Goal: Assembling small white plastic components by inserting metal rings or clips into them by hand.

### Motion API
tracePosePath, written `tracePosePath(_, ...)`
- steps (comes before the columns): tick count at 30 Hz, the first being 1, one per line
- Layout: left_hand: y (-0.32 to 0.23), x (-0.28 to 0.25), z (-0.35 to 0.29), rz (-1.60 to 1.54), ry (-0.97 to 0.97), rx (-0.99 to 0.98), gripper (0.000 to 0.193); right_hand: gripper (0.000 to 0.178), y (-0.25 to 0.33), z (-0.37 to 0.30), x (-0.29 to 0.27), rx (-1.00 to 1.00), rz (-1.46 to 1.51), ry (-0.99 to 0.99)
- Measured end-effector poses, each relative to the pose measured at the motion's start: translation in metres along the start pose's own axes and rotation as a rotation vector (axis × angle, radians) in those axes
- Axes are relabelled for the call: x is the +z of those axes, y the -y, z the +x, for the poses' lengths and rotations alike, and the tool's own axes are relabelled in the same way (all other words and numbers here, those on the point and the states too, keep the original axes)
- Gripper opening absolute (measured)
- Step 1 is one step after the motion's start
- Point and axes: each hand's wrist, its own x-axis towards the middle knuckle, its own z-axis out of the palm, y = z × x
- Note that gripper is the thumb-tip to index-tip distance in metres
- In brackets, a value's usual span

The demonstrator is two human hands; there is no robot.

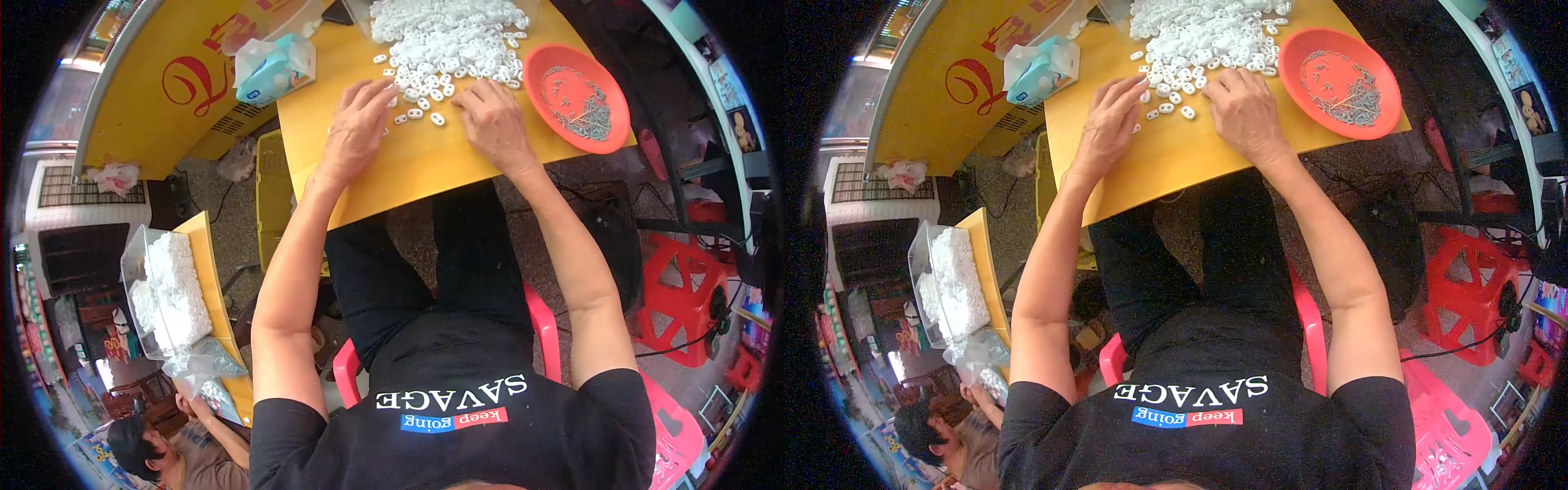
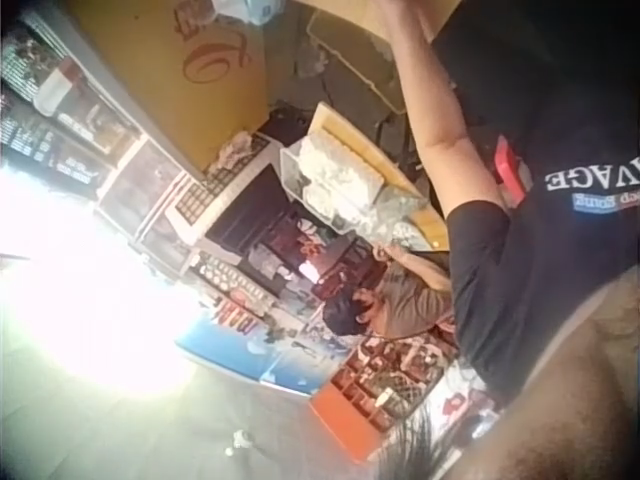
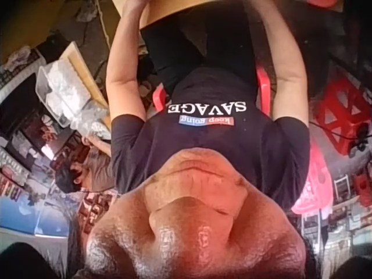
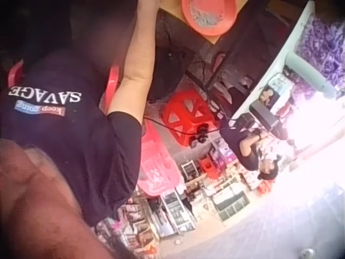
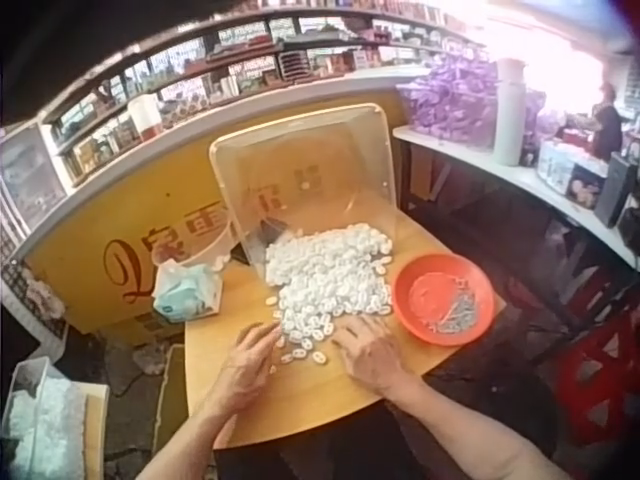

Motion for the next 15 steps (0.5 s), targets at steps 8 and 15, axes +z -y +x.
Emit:
tracePosePath(8,0.013,-0.011,-0.010,-0.012,0.124,0.092,0.035,0.007,0.001,0.000,0.000,0.008,-0.012,0.013)
tracePosePath(15,0.012,-0.026,-0.023,-0.033,0.101,0.003,0.030,0.017,0.003,0.001,-0.002,0.030,0.031,0.005)
